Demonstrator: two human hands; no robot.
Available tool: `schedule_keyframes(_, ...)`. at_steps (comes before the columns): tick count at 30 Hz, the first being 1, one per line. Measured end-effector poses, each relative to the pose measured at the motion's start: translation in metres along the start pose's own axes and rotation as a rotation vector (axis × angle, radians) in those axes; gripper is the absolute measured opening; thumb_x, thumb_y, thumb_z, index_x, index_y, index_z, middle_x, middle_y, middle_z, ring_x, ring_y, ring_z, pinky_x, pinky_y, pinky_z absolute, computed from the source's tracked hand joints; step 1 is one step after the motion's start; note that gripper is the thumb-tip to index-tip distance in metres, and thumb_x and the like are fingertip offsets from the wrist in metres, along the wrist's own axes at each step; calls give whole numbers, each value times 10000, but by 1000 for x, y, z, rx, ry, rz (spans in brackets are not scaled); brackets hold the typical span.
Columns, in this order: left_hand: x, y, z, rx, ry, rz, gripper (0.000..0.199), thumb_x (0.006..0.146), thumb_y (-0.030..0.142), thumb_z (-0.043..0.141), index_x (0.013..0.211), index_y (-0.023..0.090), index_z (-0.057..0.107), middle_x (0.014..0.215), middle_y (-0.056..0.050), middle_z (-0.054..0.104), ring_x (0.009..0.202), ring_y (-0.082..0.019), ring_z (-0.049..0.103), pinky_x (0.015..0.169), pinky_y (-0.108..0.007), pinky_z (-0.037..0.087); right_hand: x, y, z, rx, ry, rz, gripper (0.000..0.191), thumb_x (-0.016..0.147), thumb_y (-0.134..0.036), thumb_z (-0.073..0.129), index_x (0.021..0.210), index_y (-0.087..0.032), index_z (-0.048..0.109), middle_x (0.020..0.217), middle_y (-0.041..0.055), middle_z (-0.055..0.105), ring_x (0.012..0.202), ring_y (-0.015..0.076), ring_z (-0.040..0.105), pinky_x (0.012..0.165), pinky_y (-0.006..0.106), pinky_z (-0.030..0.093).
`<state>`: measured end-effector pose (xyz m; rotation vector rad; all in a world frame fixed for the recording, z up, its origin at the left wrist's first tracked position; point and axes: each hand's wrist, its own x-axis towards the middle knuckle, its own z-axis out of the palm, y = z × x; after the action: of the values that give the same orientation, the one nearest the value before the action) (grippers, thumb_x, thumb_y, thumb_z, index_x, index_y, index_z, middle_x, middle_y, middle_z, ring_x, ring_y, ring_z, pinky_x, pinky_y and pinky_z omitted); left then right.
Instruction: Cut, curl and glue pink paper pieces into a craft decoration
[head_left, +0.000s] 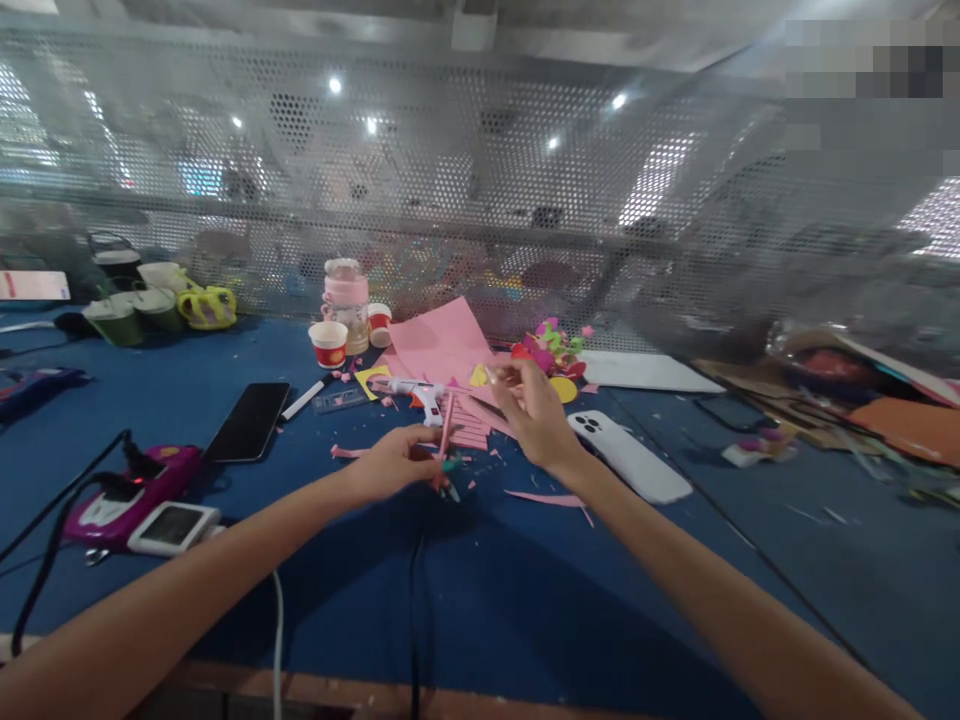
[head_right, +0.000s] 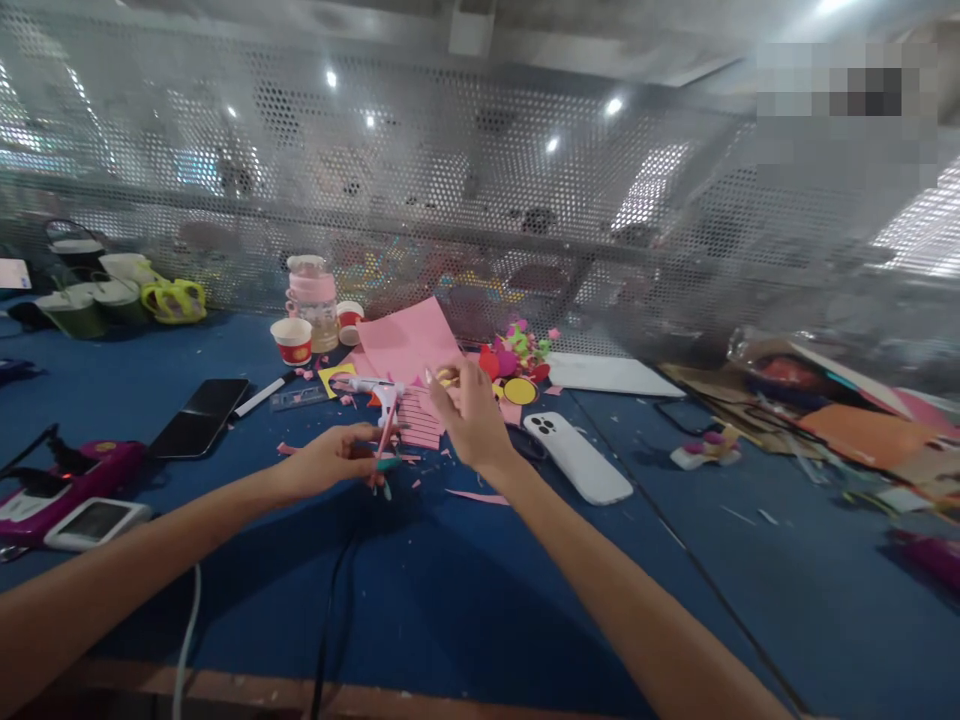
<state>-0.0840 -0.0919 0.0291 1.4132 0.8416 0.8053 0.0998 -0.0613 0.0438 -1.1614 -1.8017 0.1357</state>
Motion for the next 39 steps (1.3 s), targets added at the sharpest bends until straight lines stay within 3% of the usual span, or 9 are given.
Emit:
schedule_keyframes(3,-1,3,4,-131,41,-57,268,593,135,668,860,149,642,635,6,621,524,-78,562,543,-203,456,-31,-8,-9,229,-49,90,355,800,-476,358,677,-173,497,624,40,575,597,159,550,604,307,438)
schedule_keyframes(7,-4,5,10,-377,179,-90,330,582,151,701,903,172,626,709,12,618,563,-59,574,574,-175,461,-67,-14,-1,803,-447,593,469,753,-590,303,583,-181,457,464,22,548,445,168,559,457,309,456)
schedule_keyframes(10,-10,1,23,-409,49,-146,348,595,187,703,930,166,609,659,6,605,564,-71,577,608,-207,478,-74,-7,11,913,-354,694,411,649,-589,480,613,-179,481,540,16,580,547,178,600,535,323,491)
schedule_keyframes(13,-14,-6,35,-335,-55,-186,379,596,228,701,951,155,590,670,2,598,554,-81,582,624,-236,483,-67,7,20,914,-196,639,410,597,-584,541,667,-181,507,696,37,609,718,191,610,647,343,498)
schedule_keyframes(18,-10,-8,31,-44,14,-163,389,606,235,672,963,123,564,780,-23,599,561,-81,574,589,-221,463,-55,31,20,795,9,562,411,618,-594,522,689,-190,506,752,24,582,792,178,569,791,365,442)
schedule_keyframes(25,-3,3,1,342,-25,-250,303,663,146,555,963,103,553,661,6,563,533,-80,526,564,-228,443,-52,41,4,207,27,376,318,788,-443,360,665,-185,499,716,62,578,691,199,523,675,380,432)
schedule_keyframes(29,0,5,-9,392,-171,-240,372,673,174,561,1040,120,532,690,-2,571,562,-92,541,564,-226,439,-48,31,-8,-7,91,59,238,833,-319,339,868,-165,518,848,99,591,829,216,513,727,376,414)
schedule_keyframes(33,1,3,-5,463,-317,-205,334,694,253,574,1005,129,574,616,11,569,546,-85,522,533,-197,408,-46,20,-18,-283,-68,-334,284,852,-278,374,1104,-198,477,1138,77,542,1064,230,416,916,410,272)
schedule_keyframes(39,6,-2,4,454,-225,-187,434,650,147,576,1082,156,540,700,16,587,554,-73,527,545,-197,426,-51,25,-16,-417,-251,-382,273,850,-356,391,876,-201,614,911,22,651,969,270,415,823,402,242)
